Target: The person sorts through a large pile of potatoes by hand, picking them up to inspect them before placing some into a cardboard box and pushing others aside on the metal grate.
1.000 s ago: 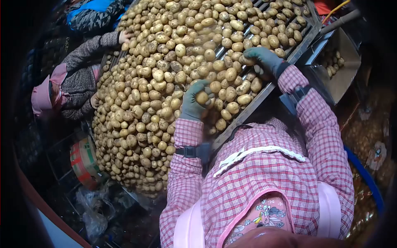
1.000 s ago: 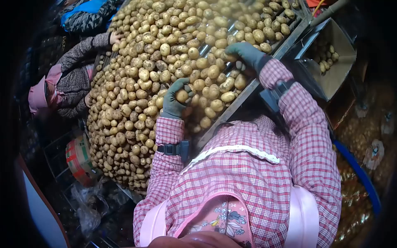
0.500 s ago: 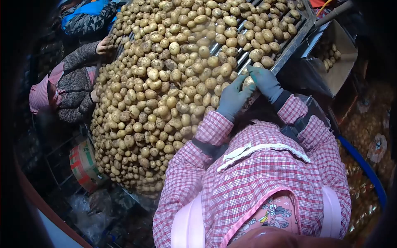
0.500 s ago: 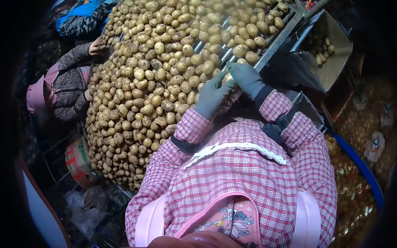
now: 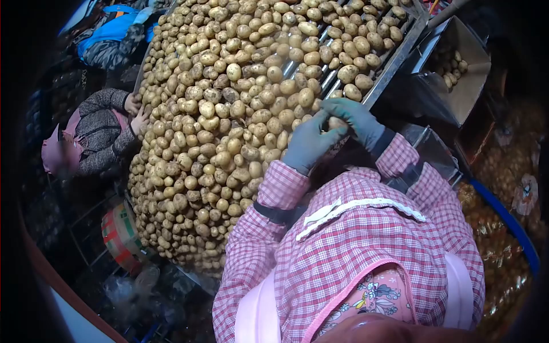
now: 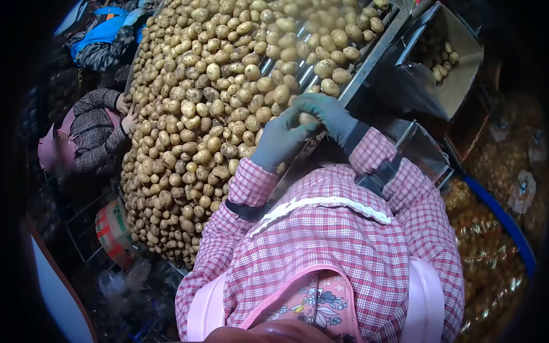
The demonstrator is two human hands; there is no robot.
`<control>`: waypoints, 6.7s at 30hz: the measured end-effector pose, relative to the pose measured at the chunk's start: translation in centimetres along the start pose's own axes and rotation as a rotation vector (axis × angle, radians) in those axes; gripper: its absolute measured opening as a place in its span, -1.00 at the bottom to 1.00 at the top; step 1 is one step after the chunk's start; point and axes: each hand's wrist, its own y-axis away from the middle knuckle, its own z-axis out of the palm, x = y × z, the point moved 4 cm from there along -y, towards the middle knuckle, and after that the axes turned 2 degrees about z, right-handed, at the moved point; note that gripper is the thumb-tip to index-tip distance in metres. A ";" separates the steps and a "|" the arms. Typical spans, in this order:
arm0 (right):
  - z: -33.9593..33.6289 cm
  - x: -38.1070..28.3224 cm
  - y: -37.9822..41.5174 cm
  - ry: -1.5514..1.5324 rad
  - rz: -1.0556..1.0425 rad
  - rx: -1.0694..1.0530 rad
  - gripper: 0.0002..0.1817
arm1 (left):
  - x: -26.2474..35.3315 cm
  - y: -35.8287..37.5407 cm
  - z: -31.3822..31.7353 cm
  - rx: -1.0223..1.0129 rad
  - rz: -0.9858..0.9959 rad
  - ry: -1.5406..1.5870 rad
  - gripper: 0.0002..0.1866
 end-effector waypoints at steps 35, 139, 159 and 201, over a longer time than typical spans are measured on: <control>-3.4 -8.8 -7.7 1.867 0.018 0.002 -0.51 | -3.2 -3.4 -8.0 0.406 0.075 -0.130 -0.68; 0.7 -7.4 -3.6 -0.197 -0.028 -0.287 -0.52 | -8.5 -1.4 -4.8 -0.112 -0.085 -1.063 -0.66; 1.5 -3.8 1.5 0.445 -0.013 -0.222 -0.51 | -1.8 -3.4 -0.2 -0.145 -0.361 0.747 -0.47; 8.1 -3.7 -13.8 1.073 -0.451 -0.102 -0.63 | -9.2 0.0 -9.0 0.612 0.076 -0.619 -0.57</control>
